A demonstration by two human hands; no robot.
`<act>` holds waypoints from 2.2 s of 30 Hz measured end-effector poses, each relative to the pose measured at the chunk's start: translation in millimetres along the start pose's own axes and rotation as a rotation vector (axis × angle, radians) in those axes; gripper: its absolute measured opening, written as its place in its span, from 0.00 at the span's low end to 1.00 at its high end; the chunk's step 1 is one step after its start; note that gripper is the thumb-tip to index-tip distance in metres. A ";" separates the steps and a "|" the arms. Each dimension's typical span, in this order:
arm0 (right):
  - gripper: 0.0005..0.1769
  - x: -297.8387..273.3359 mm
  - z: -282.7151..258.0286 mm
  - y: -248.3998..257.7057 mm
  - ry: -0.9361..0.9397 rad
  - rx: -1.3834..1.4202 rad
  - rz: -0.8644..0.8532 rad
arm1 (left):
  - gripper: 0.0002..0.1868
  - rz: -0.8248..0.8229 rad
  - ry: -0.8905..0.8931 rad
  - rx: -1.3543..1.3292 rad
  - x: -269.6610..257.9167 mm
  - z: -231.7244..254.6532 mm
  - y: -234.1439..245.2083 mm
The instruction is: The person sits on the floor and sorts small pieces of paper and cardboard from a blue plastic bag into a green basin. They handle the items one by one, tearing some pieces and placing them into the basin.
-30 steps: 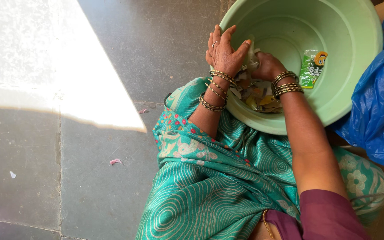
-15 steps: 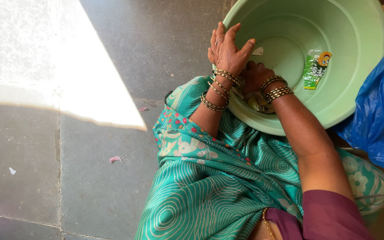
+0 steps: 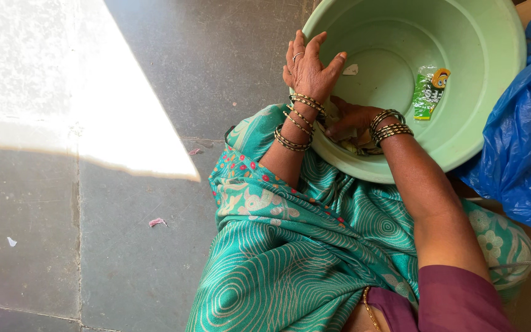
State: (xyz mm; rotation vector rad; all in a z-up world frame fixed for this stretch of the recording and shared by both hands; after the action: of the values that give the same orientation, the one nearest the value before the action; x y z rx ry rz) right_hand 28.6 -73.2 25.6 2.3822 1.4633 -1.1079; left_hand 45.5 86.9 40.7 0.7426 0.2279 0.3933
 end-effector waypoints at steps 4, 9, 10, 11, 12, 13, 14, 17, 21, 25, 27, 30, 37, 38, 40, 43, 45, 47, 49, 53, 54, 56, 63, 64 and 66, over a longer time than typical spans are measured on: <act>0.60 12.9 4.2 15.0 0.204 -0.456 -0.022 | 0.38 0.024 -0.021 -0.005 1.4 -2.8 -4.7; 0.58 33.4 29.0 29.3 -0.141 -0.428 -0.040 | 0.37 0.022 -0.011 0.011 3.0 -3.6 -7.7; 0.57 36.8 34.2 32.9 -0.194 -0.442 -0.024 | 0.37 0.015 0.003 0.017 2.8 -3.5 -8.5; 0.57 41.0 37.1 35.5 -0.063 -0.482 -0.027 | 0.37 0.015 0.004 0.017 2.3 -3.6 -8.9; 0.57 45.2 39.5 37.1 0.068 -0.520 -0.031 | 0.37 0.015 0.005 0.016 2.3 -3.8 -9.3; 0.58 48.2 42.0 37.7 0.199 -0.557 -0.037 | 0.37 0.015 0.006 0.016 2.2 -4.1 -9.8; 0.58 50.5 44.7 37.9 0.227 -0.521 -0.055 | 0.37 0.033 -0.022 0.000 2.8 -4.3 -9.7; 0.55 53.0 49.4 35.6 0.162 -0.339 -0.094 | 0.37 0.055 -0.061 -0.022 4.0 -5.3 -10.3; 0.46 48.5 43.9 27.0 -0.043 -0.257 -0.081 | 0.37 0.029 -0.036 -0.004 3.6 -5.2 -9.9; 0.40 30.2 30.5 21.4 -0.015 -0.203 -0.061 | 0.37 0.029 -0.018 0.013 3.1 -1.6 -6.8; 0.41 20.9 24.6 17.9 0.010 -0.010 -0.113 | 0.36 0.030 -0.006 0.016 2.5 0.3 -6.6; 0.44 13.2 15.8 12.6 0.059 -0.057 -0.128 | 0.36 0.029 -0.001 0.016 1.6 1.0 -6.5; 0.53 7.8 -2.1 -2.8 0.172 -0.422 -0.079 | 0.37 0.038 -0.012 0.016 2.0 1.1 -7.0; 0.54 5.7 -5.1 -4.1 0.191 -0.420 -0.076 | 0.37 0.032 -0.005 0.024 2.6 1.6 -7.3; 0.56 -2.8 -11.0 -6.3 0.228 -0.416 -0.073 | 0.37 0.021 0.011 0.040 3.8 2.6 -7.0; 0.49 -15.5 -17.8 -12.3 0.256 -0.348 -0.080 | 0.37 0.025 0.016 0.030 3.0 3.7 -5.7; 0.45 -23.5 -18.3 -12.4 0.028 -0.277 -0.013 | 0.37 0.017 0.018 0.029 3.1 4.4 -3.9; 0.42 -27.1 -16.9 -11.7 -0.094 -0.209 0.043 | 0.37 0.010 0.020 0.026 2.7 4.9 -2.3; 0.40 -27.4 -12.6 -8.8 -0.108 -0.144 0.094 | 0.37 0.002 0.018 0.024 2.2 5.2 -1.2; 0.35 -23.1 -1.2 0.4 0.070 -0.114 0.085 | 0.36 0.015 0.016 0.018 0.0 5.9 1.3; 0.34 -23.0 2.8 3.1 0.085 -0.063 0.083 | 0.36 0.022 0.018 0.018 -0.1 6.6 1.6; 0.34 -25.3 9.2 9.6 0.127 0.017 0.103 | 0.36 0.047 0.002 0.038 -1.8 8.9 2.2; 0.31 -57.3 28.1 38.8 0.419 0.313 0.143 | 0.31 0.200 -0.238 -0.036 -20.5 13.1 -6.8; 0.29 -65.5 28.5 40.6 0.471 0.378 0.131 | 0.30 0.221 -0.276 -0.077 -24.4 13.9 -9.5; 0.30 -82.4 27.0 41.6 0.542 0.433 0.208 | 0.30 0.179 -0.272 -0.114 -34.1 13.0 -15.8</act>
State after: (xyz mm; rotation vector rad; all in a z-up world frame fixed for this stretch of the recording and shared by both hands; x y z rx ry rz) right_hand 27.3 -166.5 49.1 3.2464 1.1307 -0.8294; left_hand 23.3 54.0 41.2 0.6981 -0.1172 0.4653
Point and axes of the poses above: each hand's wrist, its own x-axis towards the middle knuckle, its own y-axis out of the back of the hand, z = x × y, the point moved 1 cm from there along x, towards the middle knuckle, and after that the axes turned 1 degree about -z, right-handed, at the moved point
